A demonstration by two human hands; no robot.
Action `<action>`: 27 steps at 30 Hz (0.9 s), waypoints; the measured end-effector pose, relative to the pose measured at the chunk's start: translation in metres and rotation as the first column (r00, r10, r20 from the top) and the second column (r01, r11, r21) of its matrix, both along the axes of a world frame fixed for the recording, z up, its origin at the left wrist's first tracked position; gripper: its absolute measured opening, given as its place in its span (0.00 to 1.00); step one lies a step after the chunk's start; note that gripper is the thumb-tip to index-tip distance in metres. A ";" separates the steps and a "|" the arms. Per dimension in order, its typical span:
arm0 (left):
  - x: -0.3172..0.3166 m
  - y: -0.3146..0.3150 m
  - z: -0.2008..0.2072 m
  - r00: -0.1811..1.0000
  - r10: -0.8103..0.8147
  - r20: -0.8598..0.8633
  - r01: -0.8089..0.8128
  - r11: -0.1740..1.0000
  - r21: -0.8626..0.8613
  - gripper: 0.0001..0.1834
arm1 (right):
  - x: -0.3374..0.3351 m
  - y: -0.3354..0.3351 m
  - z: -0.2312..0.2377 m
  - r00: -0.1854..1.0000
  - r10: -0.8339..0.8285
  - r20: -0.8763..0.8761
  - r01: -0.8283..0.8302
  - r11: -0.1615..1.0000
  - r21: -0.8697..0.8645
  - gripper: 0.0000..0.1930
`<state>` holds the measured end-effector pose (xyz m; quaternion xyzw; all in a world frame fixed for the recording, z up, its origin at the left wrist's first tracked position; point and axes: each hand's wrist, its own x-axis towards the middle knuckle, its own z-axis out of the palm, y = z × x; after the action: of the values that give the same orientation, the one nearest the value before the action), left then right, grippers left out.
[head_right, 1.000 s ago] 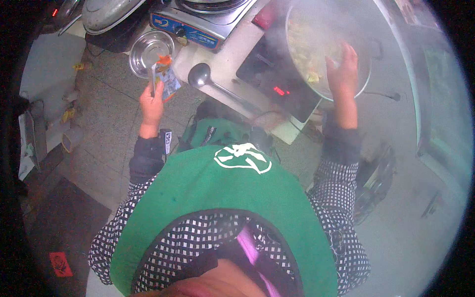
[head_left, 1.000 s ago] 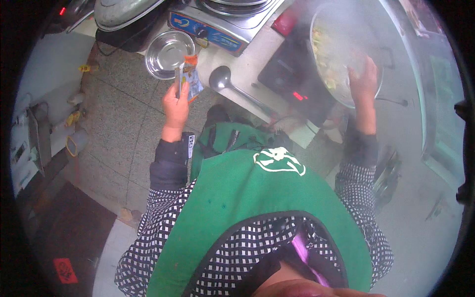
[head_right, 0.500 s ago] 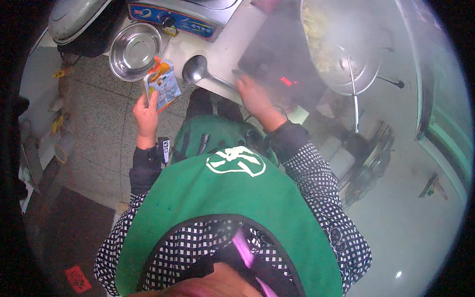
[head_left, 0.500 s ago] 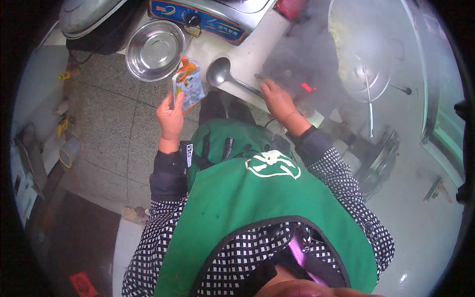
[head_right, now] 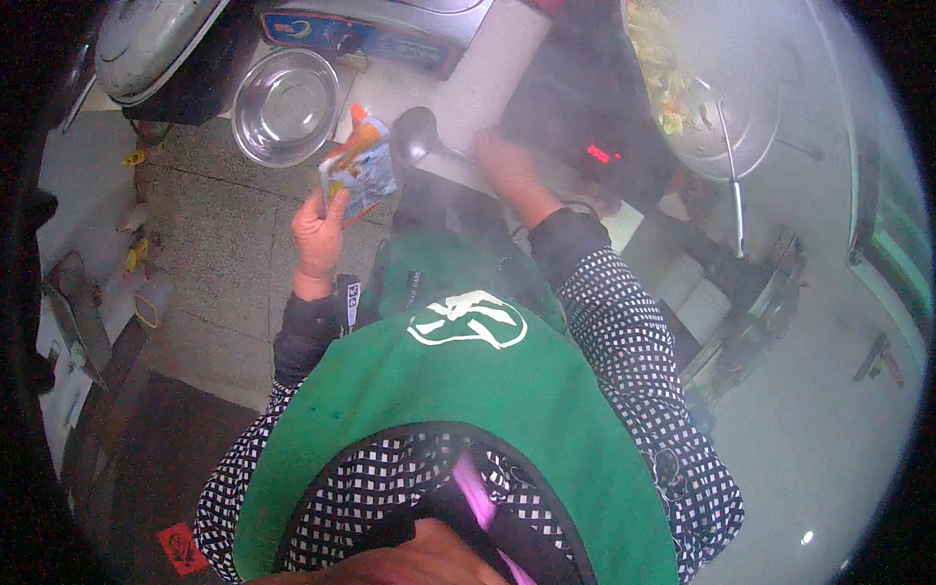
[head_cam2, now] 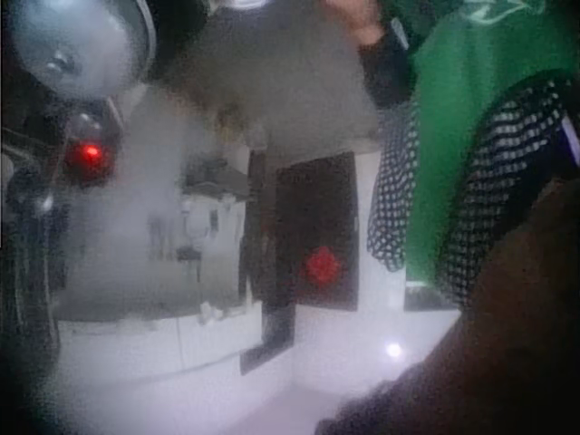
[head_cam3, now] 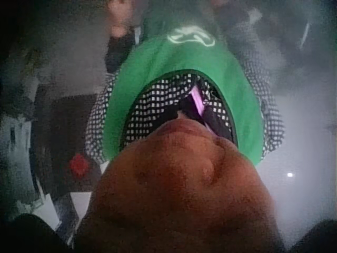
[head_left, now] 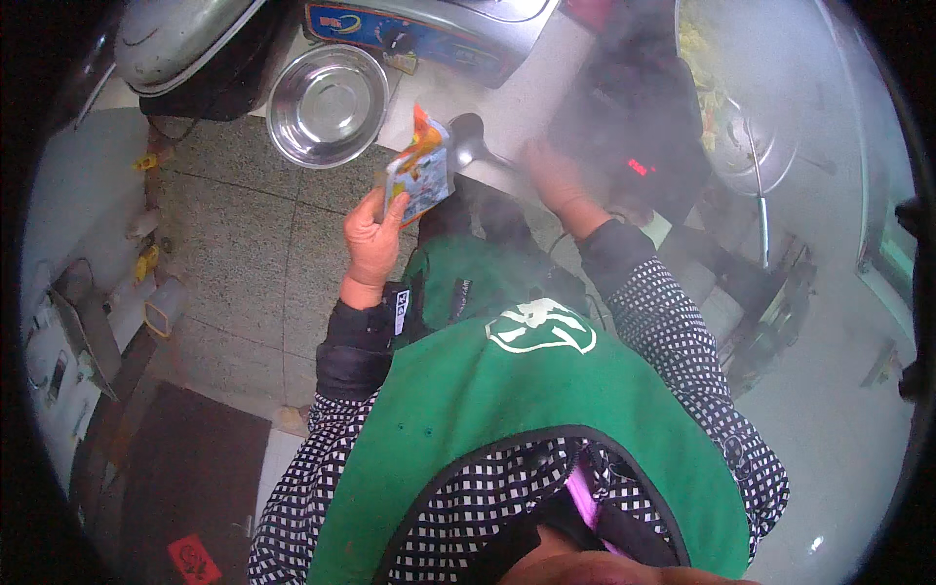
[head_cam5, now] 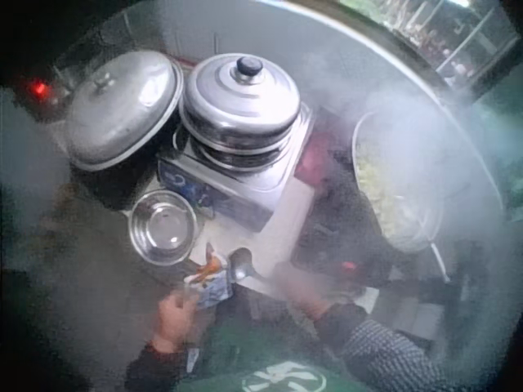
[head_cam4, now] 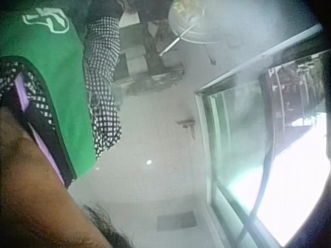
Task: The person pours oil into a wok, adds chopped peppers and ginger, then stir-fries them. They add chopped cabbage, continue stir-frying, and season the dish with a packet of seasoning. The person washes their hands at the sink at the end.
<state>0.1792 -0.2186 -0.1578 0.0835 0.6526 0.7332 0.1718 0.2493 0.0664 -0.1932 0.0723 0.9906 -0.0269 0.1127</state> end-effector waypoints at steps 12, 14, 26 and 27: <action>0.000 0.000 0.032 0.892 -0.130 -0.432 0.031 0.973 -0.228 0.16 | 0.012 -0.041 0.070 0.889 -0.358 -0.285 0.045 0.688 -0.724 0.10; -0.006 0.004 0.039 0.956 -0.113 -0.272 0.063 0.980 -0.187 0.16 | -0.003 -0.049 0.102 0.894 -0.409 -0.182 -0.012 0.384 -0.923 0.11; 0.002 0.071 0.122 0.793 -0.394 -0.464 0.379 0.916 -0.130 0.19 | 0.003 -0.046 0.217 0.888 -0.405 -0.219 -0.200 0.088 -0.976 0.15; 0.002 0.073 0.125 0.764 -0.385 -0.517 0.380 0.917 -0.121 0.19 | 0.008 -0.046 0.218 0.869 -0.433 -0.241 -0.199 0.140 -0.970 0.15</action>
<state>0.1812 -0.1457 -0.0325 0.4133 0.6467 0.6276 0.1309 0.2570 0.0205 0.0247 0.0529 0.7122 -0.6905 -0.1150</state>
